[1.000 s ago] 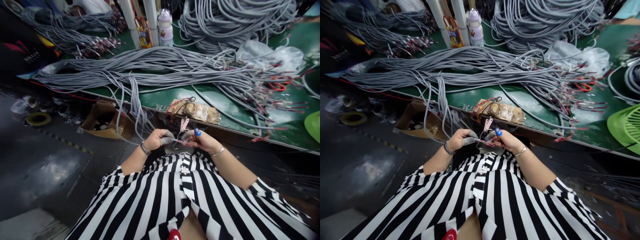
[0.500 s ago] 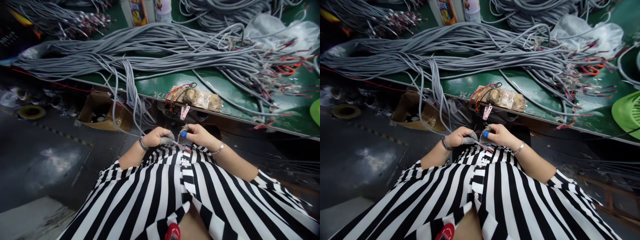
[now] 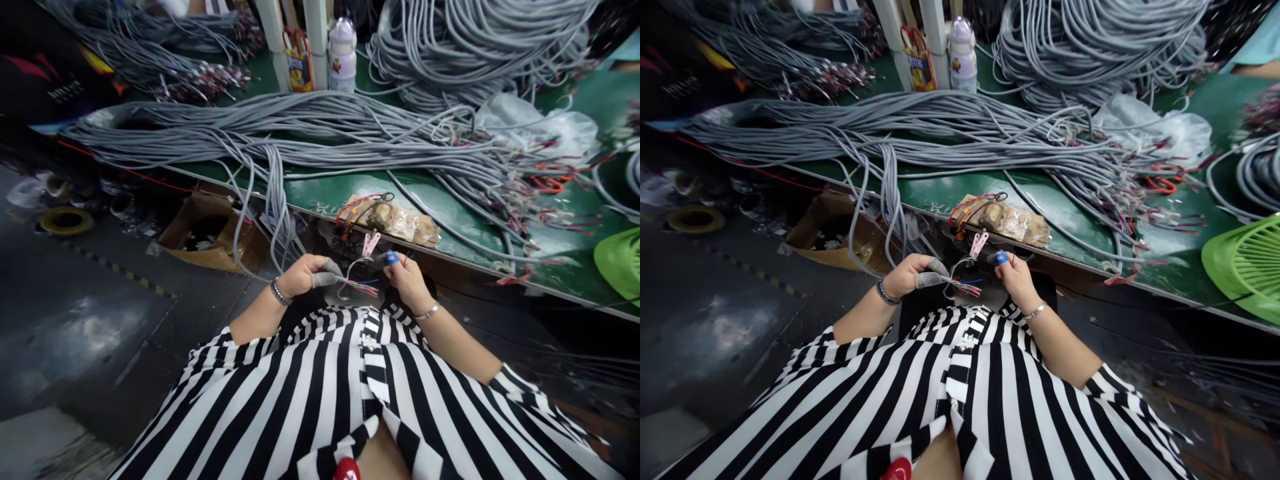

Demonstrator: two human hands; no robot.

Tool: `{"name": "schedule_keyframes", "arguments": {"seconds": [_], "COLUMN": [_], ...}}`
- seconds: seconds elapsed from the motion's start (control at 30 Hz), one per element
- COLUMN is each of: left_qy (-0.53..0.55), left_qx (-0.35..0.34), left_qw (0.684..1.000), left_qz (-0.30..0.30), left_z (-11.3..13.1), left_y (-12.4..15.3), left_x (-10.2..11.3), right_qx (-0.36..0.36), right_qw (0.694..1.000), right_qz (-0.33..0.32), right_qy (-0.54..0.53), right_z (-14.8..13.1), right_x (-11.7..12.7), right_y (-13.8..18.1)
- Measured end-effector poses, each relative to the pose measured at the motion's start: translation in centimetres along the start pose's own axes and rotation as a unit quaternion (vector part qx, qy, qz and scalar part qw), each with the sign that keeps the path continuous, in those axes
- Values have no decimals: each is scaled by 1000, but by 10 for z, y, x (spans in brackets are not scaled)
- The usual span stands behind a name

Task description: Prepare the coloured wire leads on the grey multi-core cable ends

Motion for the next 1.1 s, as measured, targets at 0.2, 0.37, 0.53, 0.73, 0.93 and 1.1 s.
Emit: {"name": "schedule_keyframes", "arguments": {"seconds": [0.2,0.37,0.53,0.73,0.93,1.1], "left_qy": [72,67,54,81,67,79], "left_qx": [-38,-17,2,4,16,22], "left_qw": [992,993,996,995,997,997], "left_qz": [93,93,74,51,35,10], "left_z": [17,6,-9,-15,-20,-16], "left_y": [-23,-46,-52,-56,-60,-61], "left_x": [14,9,9,5,3,-3], "right_qx": [-106,-136,-117,-170,-149,-154], "right_qw": [976,961,964,934,937,935], "right_qz": [-105,-120,-116,-109,-127,-123], "right_qy": [-156,-210,-210,-294,-291,-295], "right_z": [2,-10,-15,-10,-13,-8], "right_x": [-29,-49,-54,-60,-64,-63], "right_y": [-11,-24,-29,-29,-33,-34]}}
Point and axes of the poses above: each hand's wrist, its own y-axis away from the middle knuckle, its own x-axis out of the back of the hand, z = x × y, the point moved 9 cm from there along -y, towards the middle knuckle, and after that the axes turned 1 degree about x, right-handed, at the moved point
